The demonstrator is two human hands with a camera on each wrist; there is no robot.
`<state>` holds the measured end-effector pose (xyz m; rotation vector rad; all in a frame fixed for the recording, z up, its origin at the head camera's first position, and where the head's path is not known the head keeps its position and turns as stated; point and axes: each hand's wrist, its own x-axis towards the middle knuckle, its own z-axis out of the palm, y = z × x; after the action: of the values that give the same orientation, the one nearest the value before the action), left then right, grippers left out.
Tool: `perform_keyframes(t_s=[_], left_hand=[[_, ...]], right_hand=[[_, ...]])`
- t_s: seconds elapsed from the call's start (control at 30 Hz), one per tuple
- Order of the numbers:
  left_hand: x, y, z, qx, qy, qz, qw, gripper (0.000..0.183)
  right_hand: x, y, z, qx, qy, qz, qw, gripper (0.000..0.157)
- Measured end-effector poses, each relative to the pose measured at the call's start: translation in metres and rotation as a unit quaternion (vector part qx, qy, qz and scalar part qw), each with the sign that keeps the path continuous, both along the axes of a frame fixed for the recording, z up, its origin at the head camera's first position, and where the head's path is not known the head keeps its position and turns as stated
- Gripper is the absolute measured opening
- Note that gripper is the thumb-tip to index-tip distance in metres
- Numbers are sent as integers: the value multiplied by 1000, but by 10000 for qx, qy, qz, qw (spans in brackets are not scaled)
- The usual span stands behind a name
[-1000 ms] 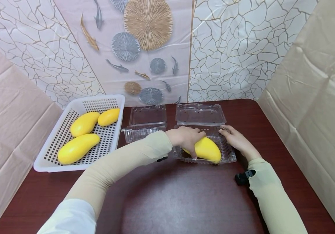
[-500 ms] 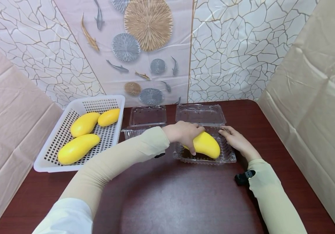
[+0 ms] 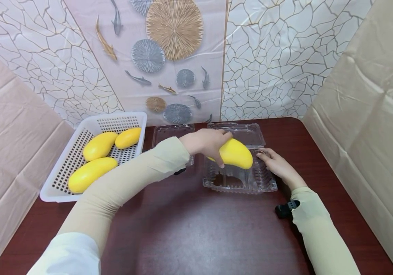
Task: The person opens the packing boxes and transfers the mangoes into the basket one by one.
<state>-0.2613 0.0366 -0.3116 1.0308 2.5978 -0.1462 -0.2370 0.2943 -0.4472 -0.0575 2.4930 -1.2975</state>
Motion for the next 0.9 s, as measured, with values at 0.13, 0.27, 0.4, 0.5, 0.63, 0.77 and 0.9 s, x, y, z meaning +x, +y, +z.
perform_keyframes(t_s=[0.13,0.27,0.4,0.5,0.63,0.77,0.9], left_hand=[[-5,-7,19,84,193,112,9997,93],[-9,-13,31,149,328,213,9991,95],[-13,-22,37,306,347,277,9985,92],[-16,-29,38,365,347,339,9982,90],[-20,-44,36,333,441,478,9973,94],[-24,-64,37,336,445,681,9961,95],[-27,-86,39,377,397,927,9942,99]], right_hand=[[-1,0,1,8,-52,-35,10000,72],[-1,0,0,-3,-113,-21,9999,70],[0,0,0,-15,-132,-40,9999,68],[1,-1,1,-18,-125,-46,9999,68],[1,-2,1,-14,-95,-25,10000,68],[2,-2,2,-68,-33,44,10000,67],[3,-1,2,-119,19,92,9999,66]])
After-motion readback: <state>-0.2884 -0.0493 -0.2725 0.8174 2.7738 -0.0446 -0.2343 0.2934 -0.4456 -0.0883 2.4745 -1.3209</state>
